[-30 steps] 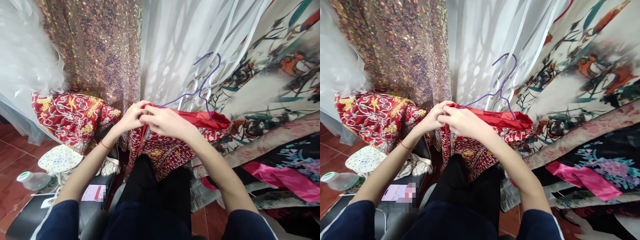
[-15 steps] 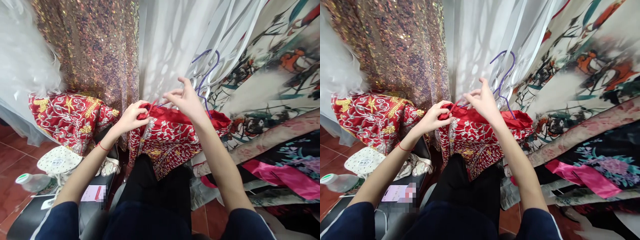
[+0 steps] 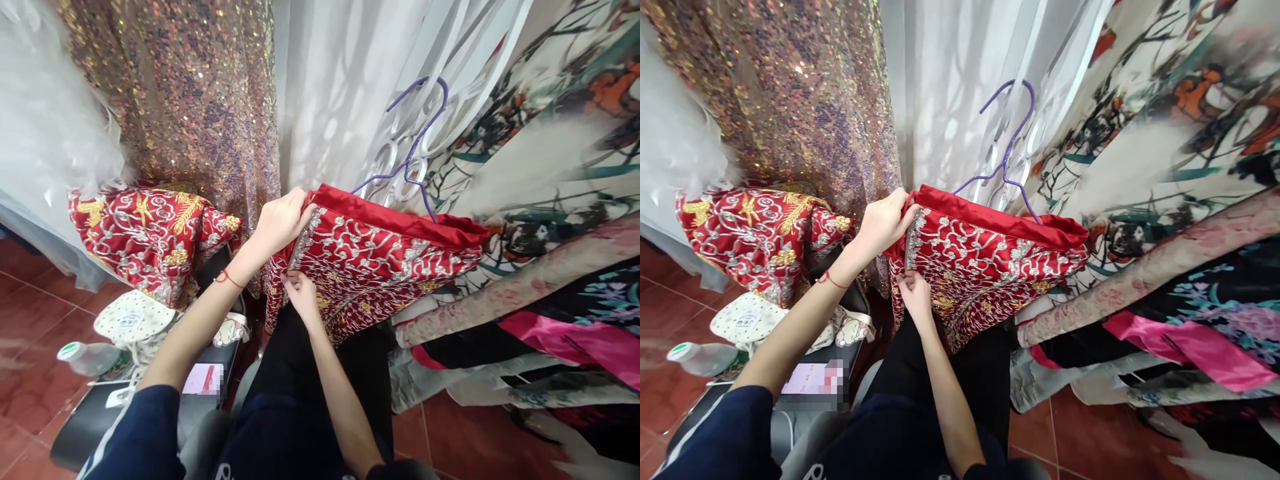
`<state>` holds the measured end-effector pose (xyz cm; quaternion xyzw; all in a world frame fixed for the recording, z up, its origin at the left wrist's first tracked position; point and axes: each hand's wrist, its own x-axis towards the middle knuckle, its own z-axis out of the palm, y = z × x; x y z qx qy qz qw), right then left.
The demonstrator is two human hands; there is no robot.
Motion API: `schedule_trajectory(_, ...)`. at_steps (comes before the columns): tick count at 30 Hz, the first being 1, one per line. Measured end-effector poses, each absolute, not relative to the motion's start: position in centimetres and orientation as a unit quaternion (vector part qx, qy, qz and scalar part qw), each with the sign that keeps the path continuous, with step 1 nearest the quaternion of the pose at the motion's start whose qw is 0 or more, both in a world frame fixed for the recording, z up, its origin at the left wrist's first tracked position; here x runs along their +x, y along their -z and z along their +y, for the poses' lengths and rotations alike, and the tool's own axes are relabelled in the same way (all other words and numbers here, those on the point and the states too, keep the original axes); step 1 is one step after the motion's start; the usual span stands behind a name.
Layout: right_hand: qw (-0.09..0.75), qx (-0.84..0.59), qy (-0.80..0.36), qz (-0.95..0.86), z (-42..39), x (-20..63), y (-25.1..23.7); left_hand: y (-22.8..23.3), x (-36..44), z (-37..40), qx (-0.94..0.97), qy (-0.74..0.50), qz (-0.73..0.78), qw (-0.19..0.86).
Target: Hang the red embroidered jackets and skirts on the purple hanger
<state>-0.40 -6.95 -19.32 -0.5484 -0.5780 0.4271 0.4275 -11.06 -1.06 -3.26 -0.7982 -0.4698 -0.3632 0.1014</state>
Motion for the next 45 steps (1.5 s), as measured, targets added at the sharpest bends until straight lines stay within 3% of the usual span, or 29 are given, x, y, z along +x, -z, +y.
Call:
schedule_trajectory(6, 0.497, -0.567, -0.399, -0.522, -5.0, -2.7, 20.1, 3.3, -10.9, -1.1, -0.813, 0.323, -0.467, 0.128)
schedule_trajectory(15, 0.510, -0.549, -0.329, -0.575, -7.4, -0.8, 17.2, 2.9, -11.0, -1.4, -0.819, 0.338, -0.446, 0.126)
schedule_trajectory(17, 0.538, -0.521, -0.224, -0.623, -8.0, 1.3, 14.3, 3.0, -11.2, -1.4, -0.823, 0.348, -0.433, 0.119)
schedule_trajectory(19, 0.560, -0.490, -0.017, -0.668, -7.6, 3.8, 10.9, 2.9, -11.4, -1.3, -0.830, 0.359, -0.413, 0.103)
schedule_trajectory(22, 0.476, -0.551, 0.157, -0.667, -5.5, 6.9, 6.3, 2.6, -11.5, -1.2, -0.845, 0.371, -0.378, 0.071)
schedule_trajectory(25, 0.349, -0.552, 0.166, -0.739, -3.1, 8.4, 3.8, 1.8, -12.0, -0.7, -0.858, 0.373, -0.352, 0.031)
schedule_trajectory(27, 0.314, -0.506, 0.155, -0.788, -2.3, 8.7, 3.1, 1.1, -12.9, -0.3, -0.868, 0.366, -0.336, -0.030)
schedule_trajectory(34, 0.371, -0.424, 0.179, -0.807, -2.8, 8.7, 3.0, -1.1, -16.7, 0.3, -0.827, 0.276, -0.282, -0.401)
schedule_trajectory(41, 0.406, -0.368, 0.221, -0.807, -2.7, 9.6, 3.4, -2.0, -17.2, -0.9, -0.858, 0.211, -0.323, -0.340)
schedule_trajectory(45, 0.417, -0.329, 0.227, -0.816, -1.9, 10.1, 2.9, -2.2, -17.1, -1.5, -0.853, 0.251, -0.311, -0.337)
